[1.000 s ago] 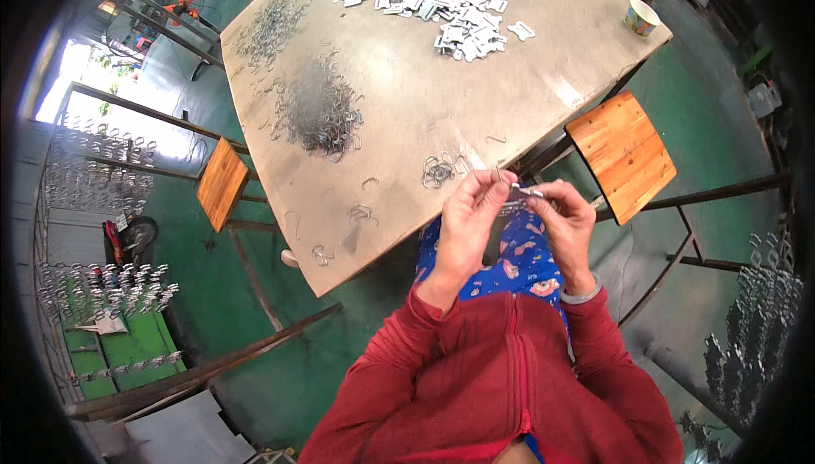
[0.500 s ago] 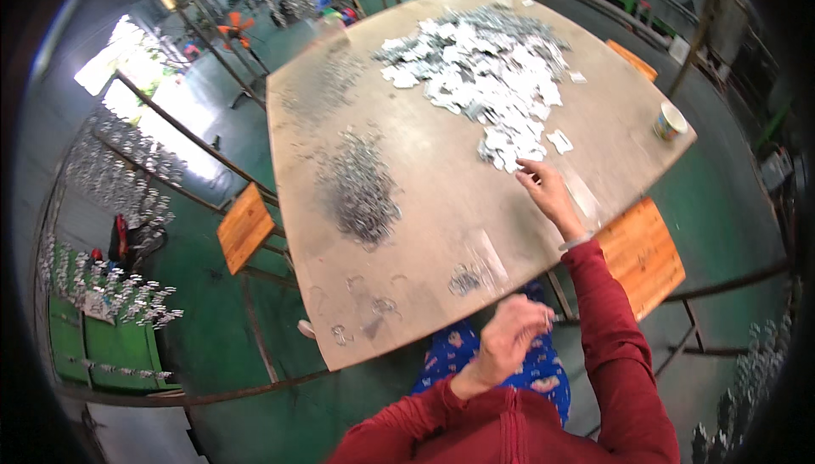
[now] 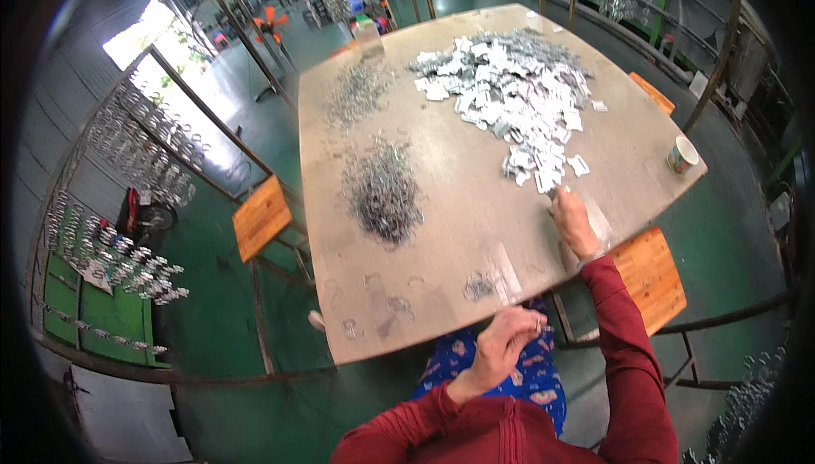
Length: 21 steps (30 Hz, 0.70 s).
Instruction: The person attaches small metal plates to metal hooks by hand and hangs the completed assemblies onto a large metal rack. The person picks up hooks and plates from a table, joins them together, and then hangs them on a multi-tiered rack in a workshop.
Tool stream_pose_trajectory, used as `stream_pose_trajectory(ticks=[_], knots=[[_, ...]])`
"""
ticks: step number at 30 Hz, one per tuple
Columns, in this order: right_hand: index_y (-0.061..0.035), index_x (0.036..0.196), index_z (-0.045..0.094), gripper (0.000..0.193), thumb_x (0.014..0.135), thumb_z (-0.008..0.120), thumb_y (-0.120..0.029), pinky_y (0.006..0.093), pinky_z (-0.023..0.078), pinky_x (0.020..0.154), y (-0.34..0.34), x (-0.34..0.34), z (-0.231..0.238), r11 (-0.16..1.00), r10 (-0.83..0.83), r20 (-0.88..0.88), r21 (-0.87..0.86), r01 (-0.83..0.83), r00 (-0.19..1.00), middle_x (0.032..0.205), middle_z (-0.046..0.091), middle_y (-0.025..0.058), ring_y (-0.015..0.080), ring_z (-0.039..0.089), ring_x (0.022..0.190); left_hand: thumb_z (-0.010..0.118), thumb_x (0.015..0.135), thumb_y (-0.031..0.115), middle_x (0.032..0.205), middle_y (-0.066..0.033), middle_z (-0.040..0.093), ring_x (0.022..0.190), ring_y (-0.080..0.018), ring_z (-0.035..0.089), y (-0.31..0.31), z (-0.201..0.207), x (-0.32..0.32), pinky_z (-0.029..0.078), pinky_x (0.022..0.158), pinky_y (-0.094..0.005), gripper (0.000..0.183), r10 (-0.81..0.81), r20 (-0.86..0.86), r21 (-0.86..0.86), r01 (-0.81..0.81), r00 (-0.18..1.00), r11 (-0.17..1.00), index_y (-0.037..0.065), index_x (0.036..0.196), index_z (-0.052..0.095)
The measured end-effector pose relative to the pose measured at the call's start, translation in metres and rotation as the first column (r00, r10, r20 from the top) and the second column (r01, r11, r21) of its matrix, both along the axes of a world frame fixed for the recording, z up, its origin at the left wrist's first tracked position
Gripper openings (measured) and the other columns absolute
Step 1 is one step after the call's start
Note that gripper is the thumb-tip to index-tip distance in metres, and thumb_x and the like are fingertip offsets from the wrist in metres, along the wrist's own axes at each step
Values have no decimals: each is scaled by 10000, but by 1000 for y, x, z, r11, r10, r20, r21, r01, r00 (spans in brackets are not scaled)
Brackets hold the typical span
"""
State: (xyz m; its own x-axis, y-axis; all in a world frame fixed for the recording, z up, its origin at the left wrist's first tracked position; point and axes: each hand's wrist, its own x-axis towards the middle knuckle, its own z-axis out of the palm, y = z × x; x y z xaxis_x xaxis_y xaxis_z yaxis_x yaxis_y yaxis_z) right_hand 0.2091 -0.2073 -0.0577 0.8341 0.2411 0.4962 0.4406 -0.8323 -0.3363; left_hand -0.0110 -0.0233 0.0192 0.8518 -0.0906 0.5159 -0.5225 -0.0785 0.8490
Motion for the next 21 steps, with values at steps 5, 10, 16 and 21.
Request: stream_pose_trajectory(ticks=[5,10,16,21], knots=[[16,994,595,197,902,533,-147,259,519,558,20,-74,59,193,487,-394,919,344,780,782,613,61,139,590,641,532,864,-33,886,-107,598,785,-166,599,3,8,-2,495,701,-265,85,-14,-188,-65,1,982,998,-17,943,560],[39,965,604,178,828,645,-66,220,487,480,29,-142,86,260,445,-441,896,359,779,781,626,75,125,592,585,539,887,28,868,-73,638,762,-114,589,-4,-21,5,471,677,-240,70,-60,-297,-223,-8,953,975,-2,941,571],[50,951,612,185,821,655,-74,179,417,452,27,-176,101,314,387,-415,899,305,824,721,637,73,101,583,513,544,889,48,838,-66,648,736,-101,580,-9,-19,-3,464,664,-236,79,-111,-278,-167,66,954,984,1,948,567],[44,939,616,165,822,646,-69,177,415,450,34,-180,111,339,381,-397,900,273,835,729,637,73,103,583,509,556,871,42,835,-82,651,758,-129,611,-4,-11,-5,474,665,-261,69,-71,-262,-111,43,963,993,0,924,573]])
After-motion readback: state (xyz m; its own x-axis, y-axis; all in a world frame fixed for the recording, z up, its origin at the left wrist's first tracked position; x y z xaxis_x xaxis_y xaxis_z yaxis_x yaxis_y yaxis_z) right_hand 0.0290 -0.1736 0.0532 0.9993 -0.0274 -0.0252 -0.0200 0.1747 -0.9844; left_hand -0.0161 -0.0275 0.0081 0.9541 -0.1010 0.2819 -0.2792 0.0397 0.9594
